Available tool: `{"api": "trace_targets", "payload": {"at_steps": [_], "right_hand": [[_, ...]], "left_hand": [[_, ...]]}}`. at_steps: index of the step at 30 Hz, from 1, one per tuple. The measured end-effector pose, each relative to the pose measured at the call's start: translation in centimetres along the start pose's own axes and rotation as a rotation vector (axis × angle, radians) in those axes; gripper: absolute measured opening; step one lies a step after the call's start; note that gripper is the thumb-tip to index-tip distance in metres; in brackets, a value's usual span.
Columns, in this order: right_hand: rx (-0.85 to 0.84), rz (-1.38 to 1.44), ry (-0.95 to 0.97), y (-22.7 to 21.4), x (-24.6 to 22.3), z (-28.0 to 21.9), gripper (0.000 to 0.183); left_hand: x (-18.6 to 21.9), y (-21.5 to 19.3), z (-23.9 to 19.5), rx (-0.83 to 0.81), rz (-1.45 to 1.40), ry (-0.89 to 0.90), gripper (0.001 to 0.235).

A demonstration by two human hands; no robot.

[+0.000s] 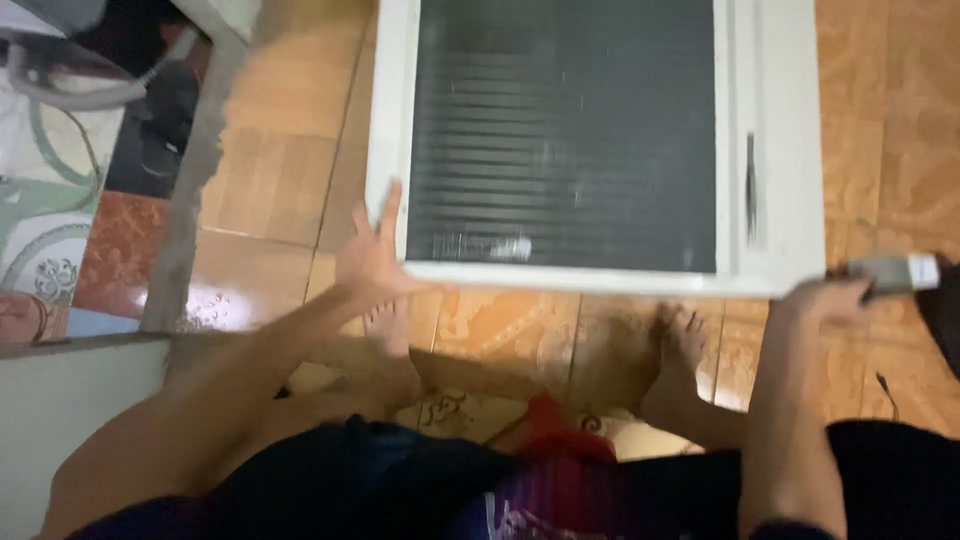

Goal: The person scrubs a white-framed panel with a dark mesh surface using a small white block and a grey abrasive pad. They repeatedly rub the same area along the bottom edge, occasionally switching to a metal tool to scrape the surface. The task remains focused on one small section without moving to other parts of the panel.

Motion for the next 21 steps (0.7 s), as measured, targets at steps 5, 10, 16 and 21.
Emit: {"api": "trace_targets", "payload": {"at_steps": [5,10,16,21], "right_hand": [[-0.389,0.113,-0.248,5.4,3.5,6.9,0.045],[-0.543,-0.309,-0.780,7.0,3.5,6.3,0.037],[-0.602,-0.546,-0.708,7.4,-1.2,2.0,0.016],[-0.689,-0.640,-0.618,7.4,1.3,6.2,0.021]], "left_hand": [[1.4,1.5,1.5,0.001,-0.016,-0.110,0.161],[2.7,0.9,3.0,-0.019,-0.057,-0.121,0.166],[2.7,0.8,3.1,-0.028,-0.200,-0.141,0.171],[2.8,1.2,3.1,0.014,-0.367,-0.120,0.173]]}}
Point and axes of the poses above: each hand's wrist, its own z-axis towards the middle knuckle, its own y-axis out of the palm, x = y × z, the point moved 6 cm from there along z, towards the middle knuckle, and after that the axes turned 1 degree about z, right-handed, at the moved point
